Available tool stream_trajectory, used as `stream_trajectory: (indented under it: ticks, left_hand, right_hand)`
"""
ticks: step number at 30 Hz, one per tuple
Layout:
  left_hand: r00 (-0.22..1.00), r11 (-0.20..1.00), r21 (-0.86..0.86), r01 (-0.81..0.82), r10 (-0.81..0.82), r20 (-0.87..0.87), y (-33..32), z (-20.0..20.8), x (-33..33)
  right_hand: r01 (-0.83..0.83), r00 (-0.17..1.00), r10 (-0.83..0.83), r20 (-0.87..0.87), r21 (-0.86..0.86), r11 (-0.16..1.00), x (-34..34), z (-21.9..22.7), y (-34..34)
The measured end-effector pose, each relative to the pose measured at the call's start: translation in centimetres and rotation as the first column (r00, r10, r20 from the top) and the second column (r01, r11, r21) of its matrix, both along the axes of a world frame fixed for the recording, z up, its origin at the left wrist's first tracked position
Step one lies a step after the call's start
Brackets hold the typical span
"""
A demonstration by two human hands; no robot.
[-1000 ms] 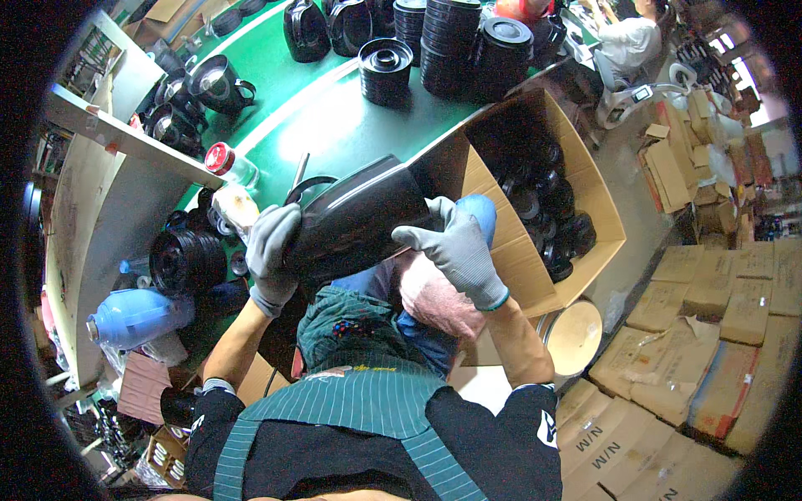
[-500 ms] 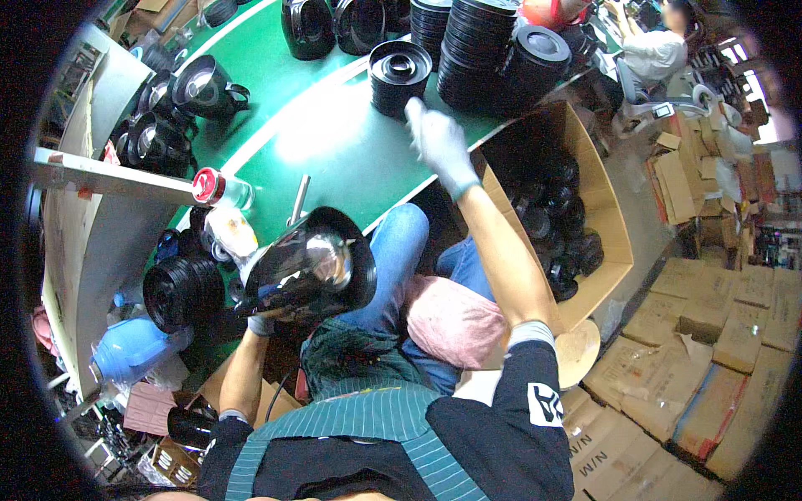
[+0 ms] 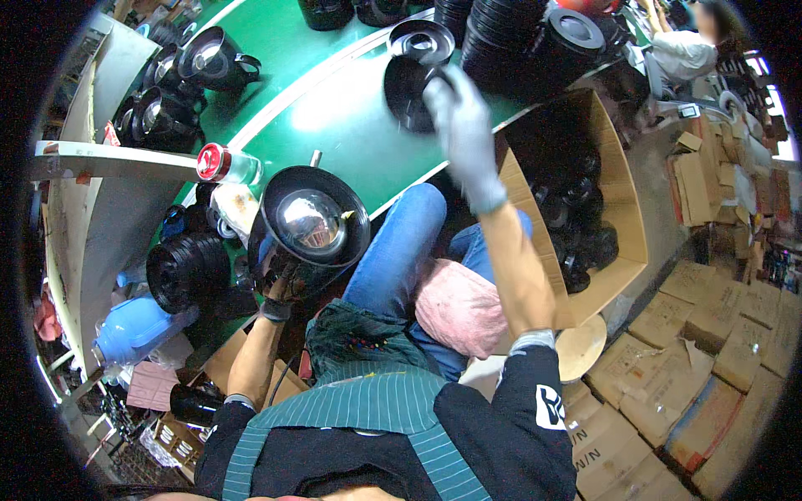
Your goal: The person sits on the floor and repeatedly picks up black kettle bodies and lids. They use a metal tool to press the lids onto the bodies, then place the assembled units on a green table. The process is repeated for multiple units.
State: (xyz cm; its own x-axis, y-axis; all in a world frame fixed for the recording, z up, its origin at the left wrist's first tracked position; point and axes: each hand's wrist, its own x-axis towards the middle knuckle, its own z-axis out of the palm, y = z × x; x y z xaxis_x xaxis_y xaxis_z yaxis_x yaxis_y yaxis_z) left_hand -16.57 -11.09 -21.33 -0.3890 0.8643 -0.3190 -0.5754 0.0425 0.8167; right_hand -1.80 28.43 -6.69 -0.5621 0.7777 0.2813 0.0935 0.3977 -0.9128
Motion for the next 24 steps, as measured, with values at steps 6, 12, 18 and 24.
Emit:
stream_trajectory:
  ticks: [6,12,18,24]
  left_hand:
    - [0.988,0.987,0.134,0.084,-0.101,0.121,2.7,1.2,2.2]
    - [0.957,0.962,0.202,0.183,-0.221,0.19,3.0,3.1,4.7]
    - [0.892,0.907,0.242,0.344,-0.396,0.217,3.5,4.7,6.1]
    - [0.814,0.828,0.226,0.512,-0.552,0.178,3.9,5.8,5.4]
  right_hand:
    - [-0.471,0.879,0.421,-0.222,-0.281,0.836,9.0,0.9,-13.6]
    - [-0.315,0.884,0.213,-0.417,-0.195,0.929,13.1,0.4,-17.8]
    - [-0.285,0.856,0.281,-0.433,0.057,0.957,15.6,0.7,-19.4]
    - [-0.315,0.853,0.331,-0.404,0.108,0.943,17.5,1.1,-20.0]
